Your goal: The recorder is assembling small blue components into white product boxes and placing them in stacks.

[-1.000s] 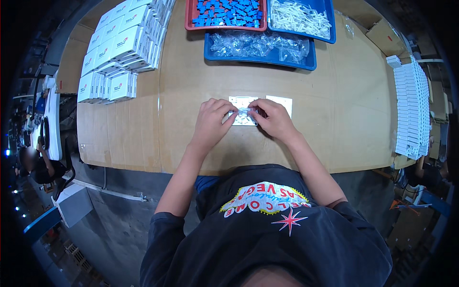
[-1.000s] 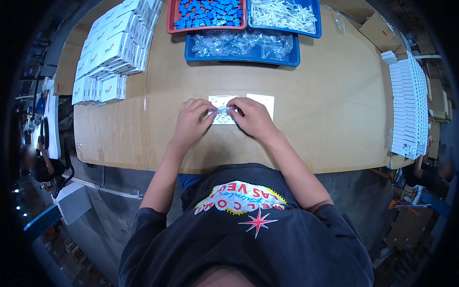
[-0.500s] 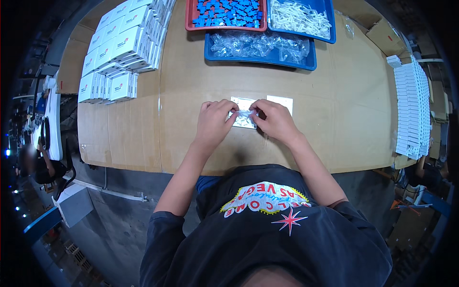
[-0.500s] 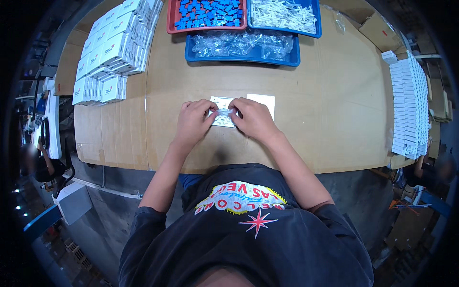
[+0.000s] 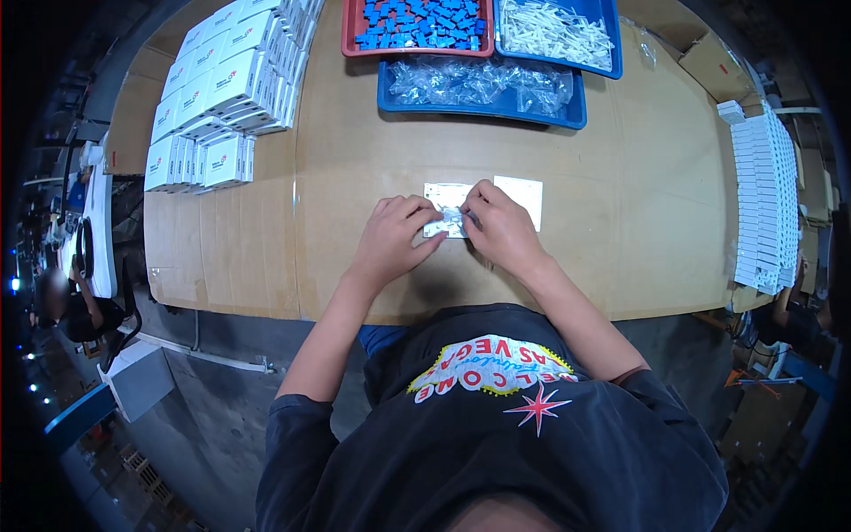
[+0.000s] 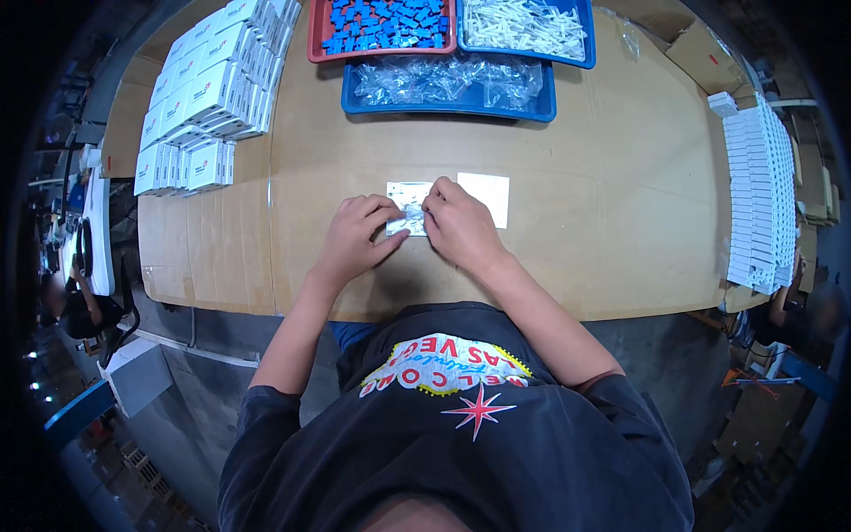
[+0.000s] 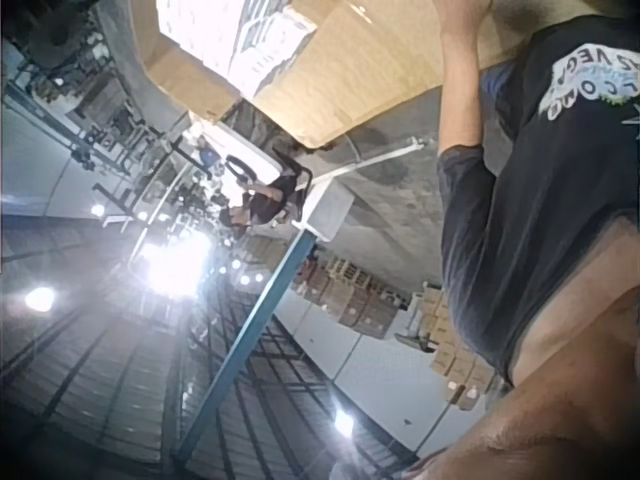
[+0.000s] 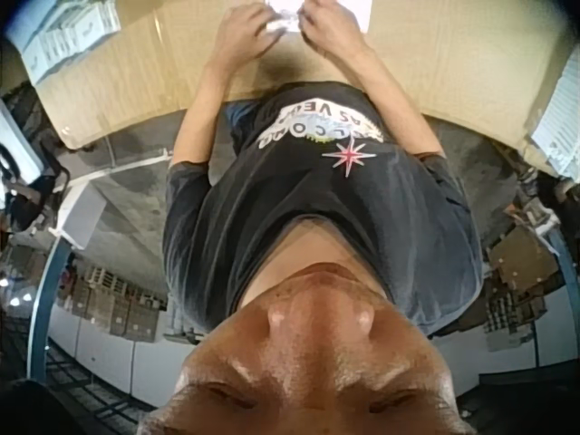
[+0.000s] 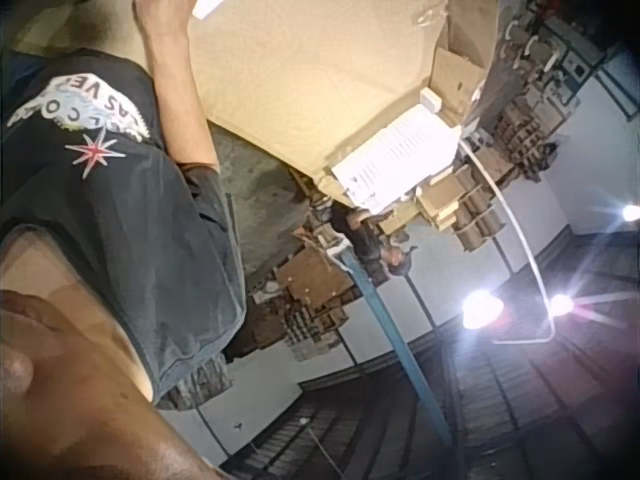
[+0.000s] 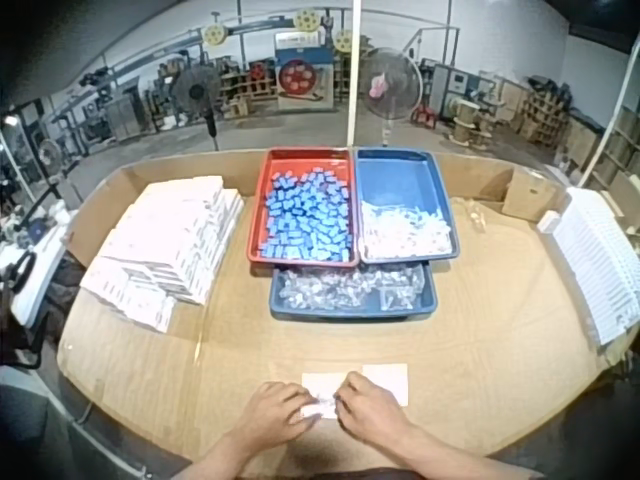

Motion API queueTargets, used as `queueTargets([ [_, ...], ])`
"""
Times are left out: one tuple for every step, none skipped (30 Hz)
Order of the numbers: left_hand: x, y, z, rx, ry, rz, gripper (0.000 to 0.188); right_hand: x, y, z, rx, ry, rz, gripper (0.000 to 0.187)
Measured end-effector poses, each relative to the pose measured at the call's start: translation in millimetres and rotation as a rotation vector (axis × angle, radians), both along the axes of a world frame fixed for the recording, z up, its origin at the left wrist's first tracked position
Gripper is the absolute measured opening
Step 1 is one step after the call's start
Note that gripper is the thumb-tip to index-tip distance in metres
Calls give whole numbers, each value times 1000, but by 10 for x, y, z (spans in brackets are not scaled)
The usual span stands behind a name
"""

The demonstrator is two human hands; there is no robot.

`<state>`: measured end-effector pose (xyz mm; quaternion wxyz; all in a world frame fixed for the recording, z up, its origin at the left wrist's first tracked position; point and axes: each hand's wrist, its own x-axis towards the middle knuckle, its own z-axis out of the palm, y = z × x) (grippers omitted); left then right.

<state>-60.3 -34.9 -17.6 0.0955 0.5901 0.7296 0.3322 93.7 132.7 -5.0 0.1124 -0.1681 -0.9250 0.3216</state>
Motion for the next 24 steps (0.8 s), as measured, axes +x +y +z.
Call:
queueTargets([
  [7, -14, 29, 5, -15, -13, 24, 1, 3, 0, -1, 1, 1, 9],
  [17, -25, 20, 4, -15, -12, 24, 7, 12, -2, 34, -10, 19, 10],
  [29, -35, -5, 3, -5, -8, 28, 13, 16, -3, 69, -21, 36, 10],
  [37, -47, -29, 3, 6, -4, 32, 6, 15, 20, 69, -20, 37, 10],
  [47, -63, -60, 2, 7, -3, 32, -1, 14, 59, 122, -54, 57, 10],
  [60, -83, -97, 13, 11, 12, 33, -5, 10, 80, 174, -88, 77, 10],
  [72, -84, -114, 24, 14, 24, 34, 1, 8, 76, 175, -89, 75, 10],
  [84, -86, -129, 25, 14, 24, 34, 10, 3, 65, 186, -106, 83, 10],
  [98, -88, -141, 35, 30, 40, 35, 15, -2, 59, 196, -124, 91, 10],
  [110, -85, -144, 45, 46, 55, 36, 21, 2, 65, 196, -124, 90, 10],
  [121, -82, -146, 45, 45, 55, 36, 28, 9, 75, 178, -126, 84, 9],
  [131, -78, -148, 55, 47, 66, 35, 36, 15, 80, 160, -127, 78, 9],
  [139, -77, -145, 64, 50, 79, 35, 41, 18, 79, 160, -125, 79, 9],
  [151, -76, -140, 64, 52, 80, 35, 47, 19, 74, 164, -82, 71, 9],
  [165, -77, -135, 64, 52, 82, 34, 57, 20, 68, 168, -39, 63, 10],
  [163, -63, -123, 68, 55, 84, 34, 61, 29, 62, 172, -34, 64, 10],
  [175, -58, -123, 71, 60, 85, 34, 76, 32, 52, 190, -69, 78, 9],
  [202, -64, -137, 73, 50, 87, 34, 84, 32, 57, 209, -104, 91, 8],
  [218, -68, -143, 76, 41, 87, 34, 76, 34, 75, 214, -97, 90, 8],
  [226, -78, -145, 81, 48, 87, 34, 65, 35, 95, 200, -163, 105, 8],
  [234, -91, -142, 82, 44, 97, 34, 51, 40, 113, 186, -229, 119, 8],
  [235, -95, -138, 84, 42, 105, 33, 37, 63, 117, 194, -221, 117, 8],
  [241, -97, -144, 89, 49, 110, 34, 27, 92, 105, 217, -223, 167, 8],
  [252, -100, -146, 96, 56, 110, 34, 14, 116, 108, 240, -226, 218, 8],
])
